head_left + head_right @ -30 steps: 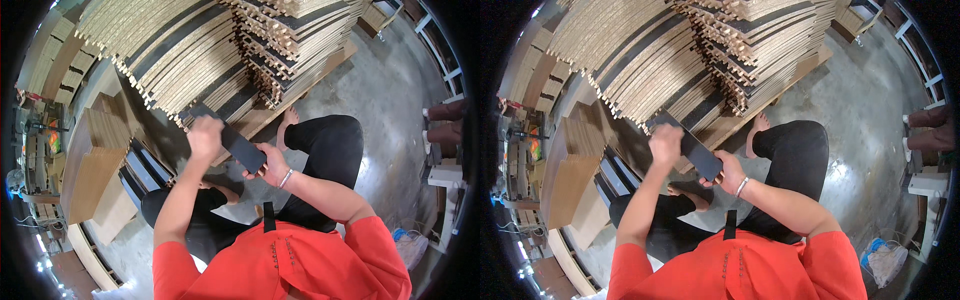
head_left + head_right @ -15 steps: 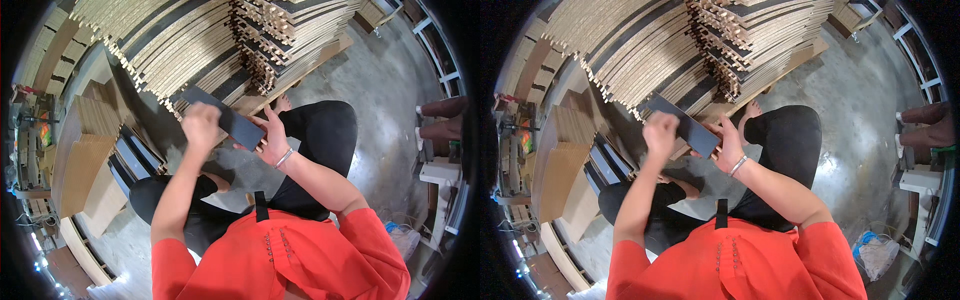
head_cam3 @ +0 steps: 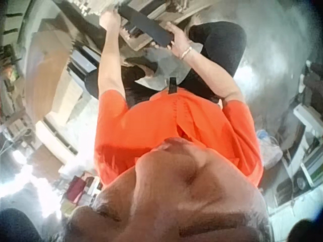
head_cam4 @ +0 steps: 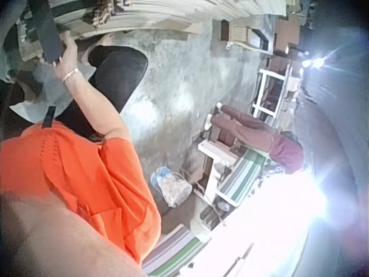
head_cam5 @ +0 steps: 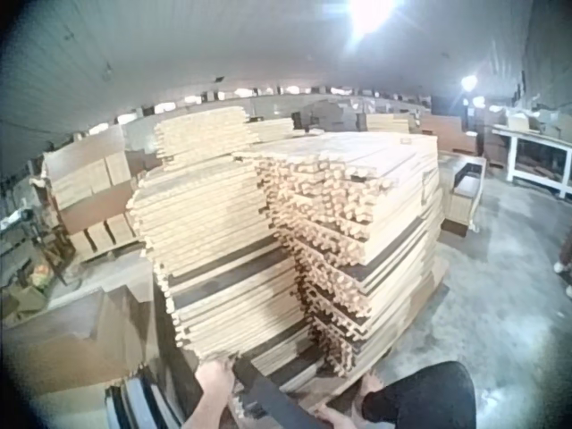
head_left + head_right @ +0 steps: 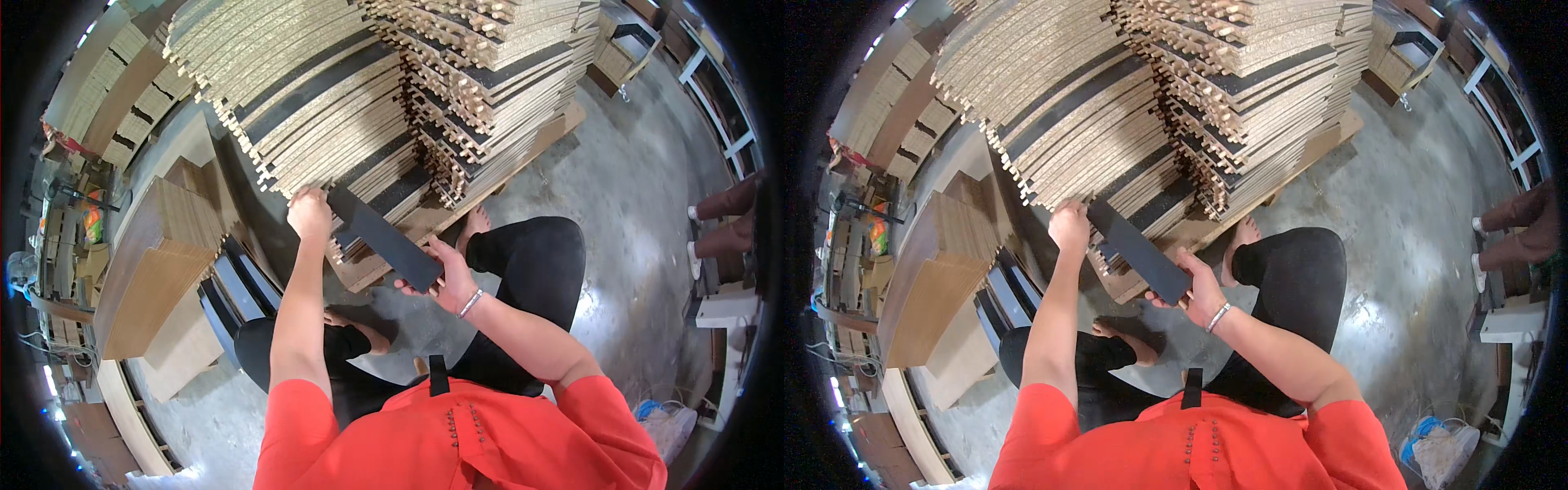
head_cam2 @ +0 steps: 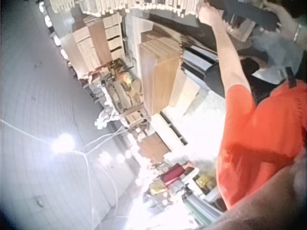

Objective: Inspecting and cleaning individual wooden slats/panels by wiping them with a cloth.

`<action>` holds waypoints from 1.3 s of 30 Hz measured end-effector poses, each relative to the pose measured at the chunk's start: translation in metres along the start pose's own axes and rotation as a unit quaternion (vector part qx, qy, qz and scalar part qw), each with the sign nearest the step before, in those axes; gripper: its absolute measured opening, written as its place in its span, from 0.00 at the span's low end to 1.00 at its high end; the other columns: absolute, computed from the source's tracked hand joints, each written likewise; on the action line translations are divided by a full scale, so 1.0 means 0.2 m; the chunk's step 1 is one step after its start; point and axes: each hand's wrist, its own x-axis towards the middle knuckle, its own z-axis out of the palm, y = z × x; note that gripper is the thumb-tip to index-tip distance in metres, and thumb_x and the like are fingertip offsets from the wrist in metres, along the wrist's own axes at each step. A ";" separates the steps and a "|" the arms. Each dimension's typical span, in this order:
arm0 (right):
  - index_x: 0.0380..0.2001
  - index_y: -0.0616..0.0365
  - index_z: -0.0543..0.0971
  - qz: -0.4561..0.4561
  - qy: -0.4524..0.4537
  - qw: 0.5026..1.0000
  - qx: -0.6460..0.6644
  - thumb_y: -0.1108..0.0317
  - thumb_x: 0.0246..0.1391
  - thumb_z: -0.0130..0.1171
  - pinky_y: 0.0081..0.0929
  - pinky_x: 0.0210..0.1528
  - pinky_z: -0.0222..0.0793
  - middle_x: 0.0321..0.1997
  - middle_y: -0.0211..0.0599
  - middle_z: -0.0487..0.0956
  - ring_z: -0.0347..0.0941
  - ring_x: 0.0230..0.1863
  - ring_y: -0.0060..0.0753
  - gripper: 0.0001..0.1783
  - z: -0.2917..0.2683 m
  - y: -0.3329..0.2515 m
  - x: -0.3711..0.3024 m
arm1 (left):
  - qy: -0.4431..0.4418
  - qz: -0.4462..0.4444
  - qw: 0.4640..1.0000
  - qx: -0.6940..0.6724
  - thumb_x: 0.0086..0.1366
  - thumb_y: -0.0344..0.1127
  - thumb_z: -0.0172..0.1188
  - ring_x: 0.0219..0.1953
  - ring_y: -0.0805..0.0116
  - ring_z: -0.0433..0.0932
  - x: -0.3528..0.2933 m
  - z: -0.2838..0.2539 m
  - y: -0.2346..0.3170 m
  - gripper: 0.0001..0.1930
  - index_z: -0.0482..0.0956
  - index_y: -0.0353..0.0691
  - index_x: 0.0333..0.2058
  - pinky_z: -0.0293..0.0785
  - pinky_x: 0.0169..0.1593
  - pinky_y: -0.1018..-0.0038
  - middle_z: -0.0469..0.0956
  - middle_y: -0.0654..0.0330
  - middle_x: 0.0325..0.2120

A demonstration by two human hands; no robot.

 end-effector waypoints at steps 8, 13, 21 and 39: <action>0.47 0.63 0.70 0.024 -0.051 0.998 -0.009 0.47 0.63 0.41 0.45 0.34 0.79 0.41 0.50 0.78 0.79 0.37 0.56 0.27 -0.08 0.07 0.03 | -0.030 0.089 0.995 -0.041 0.51 0.31 0.61 0.35 0.55 0.76 -0.07 -0.08 0.03 0.01 0.81 0.44 0.24 0.75 0.36 0.63 0.75 0.59 0.26; 0.47 0.61 0.71 0.009 0.005 1.000 -0.014 0.41 0.62 0.39 0.52 0.39 0.76 0.43 0.50 0.78 0.78 0.38 0.57 0.31 -0.07 0.04 0.02 | -0.038 0.146 0.985 -0.083 0.46 0.29 0.57 0.26 0.55 0.75 -0.17 -0.11 0.15 0.02 0.76 0.41 0.17 0.72 0.29 0.61 0.73 0.56 0.20; 0.47 0.61 0.70 0.011 0.030 0.999 -0.005 0.37 0.60 0.42 0.55 0.44 0.73 0.45 0.48 0.78 0.78 0.41 0.57 0.34 -0.05 0.03 -0.01 | -0.064 0.237 0.960 -0.135 0.48 0.31 0.58 0.29 0.59 0.75 -0.30 -0.31 0.35 0.01 0.77 0.45 0.20 0.73 0.27 0.64 0.72 0.59 0.22; 0.41 0.64 0.76 -0.016 0.025 0.982 -0.184 0.76 0.49 0.64 0.25 0.22 0.71 0.33 0.37 0.79 0.76 0.26 0.28 0.14 -0.05 0.04 0.02 | -0.285 -0.334 0.710 -0.550 0.59 0.27 0.62 0.23 0.74 0.75 -0.48 -0.46 0.20 0.03 0.82 0.34 0.29 0.69 0.28 0.77 0.79 0.64 0.22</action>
